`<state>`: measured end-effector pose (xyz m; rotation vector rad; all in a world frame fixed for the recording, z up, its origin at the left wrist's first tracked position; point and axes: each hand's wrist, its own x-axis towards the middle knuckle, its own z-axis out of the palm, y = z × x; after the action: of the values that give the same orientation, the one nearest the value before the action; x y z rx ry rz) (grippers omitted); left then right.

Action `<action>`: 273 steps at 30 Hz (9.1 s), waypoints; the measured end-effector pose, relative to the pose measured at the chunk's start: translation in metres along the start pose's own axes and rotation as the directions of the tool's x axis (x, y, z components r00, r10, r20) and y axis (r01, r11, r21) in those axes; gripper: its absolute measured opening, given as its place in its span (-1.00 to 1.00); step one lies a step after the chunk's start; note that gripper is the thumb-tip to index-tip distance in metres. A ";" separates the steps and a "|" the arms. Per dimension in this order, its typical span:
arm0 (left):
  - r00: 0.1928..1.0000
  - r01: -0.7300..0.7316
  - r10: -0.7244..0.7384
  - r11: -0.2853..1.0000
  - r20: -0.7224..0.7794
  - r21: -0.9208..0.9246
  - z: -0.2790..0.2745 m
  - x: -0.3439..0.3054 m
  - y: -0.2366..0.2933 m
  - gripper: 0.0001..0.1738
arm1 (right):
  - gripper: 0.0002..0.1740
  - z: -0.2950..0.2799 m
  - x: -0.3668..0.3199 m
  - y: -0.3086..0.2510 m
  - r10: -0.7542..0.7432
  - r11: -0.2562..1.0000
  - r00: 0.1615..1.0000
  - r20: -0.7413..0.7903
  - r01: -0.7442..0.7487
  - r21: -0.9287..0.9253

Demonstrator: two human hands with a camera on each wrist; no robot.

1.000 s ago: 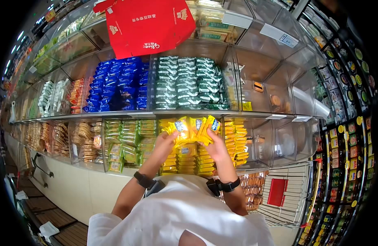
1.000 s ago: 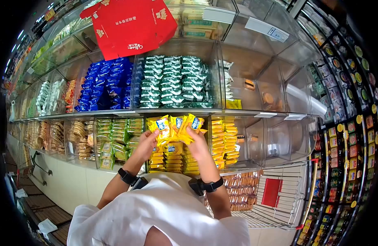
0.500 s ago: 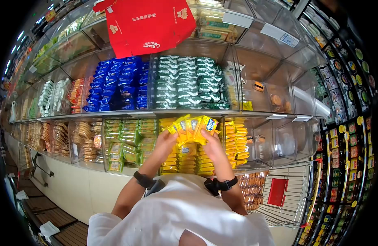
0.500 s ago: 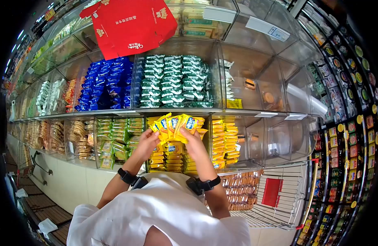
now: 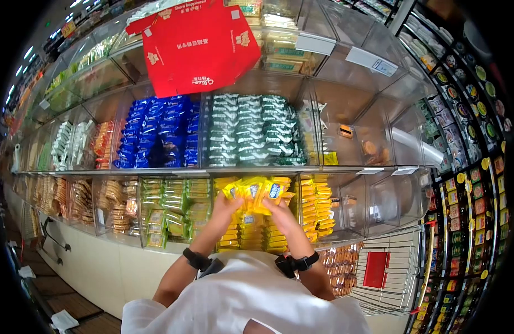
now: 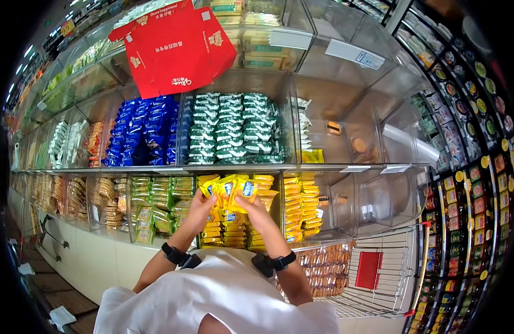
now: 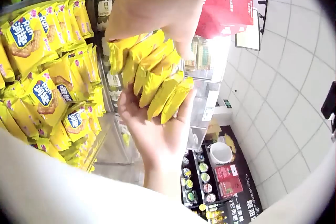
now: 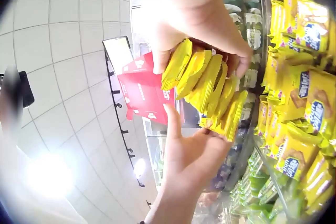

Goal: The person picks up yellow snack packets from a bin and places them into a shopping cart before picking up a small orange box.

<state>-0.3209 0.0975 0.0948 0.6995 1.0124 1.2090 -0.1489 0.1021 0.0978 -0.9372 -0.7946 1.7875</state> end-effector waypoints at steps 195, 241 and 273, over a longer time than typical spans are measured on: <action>0.834 0.032 0.156 0.944 -0.529 0.328 -0.064 -0.047 0.022 -0.69 | 0.24 -0.256 0.014 -0.034 0.055 -0.744 0.998 0.033 0.063 -0.665; 0.055 -0.955 0.907 0.169 0.417 -0.243 0.077 -0.181 0.297 -0.85 | -0.46 -0.304 0.010 0.055 -0.562 0.151 0.772 -0.296 -0.256 -0.955; 0.762 -0.639 0.454 0.640 -0.461 -0.426 -0.031 -0.140 0.187 -0.84 | -0.02 -0.316 0.013 0.065 -0.220 0.280 0.630 -0.745 -0.691 -0.667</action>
<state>-0.4321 0.0056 0.2814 0.3395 0.6206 2.1228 0.0907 0.1272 -0.1166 -2.5801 -1.1614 0.7288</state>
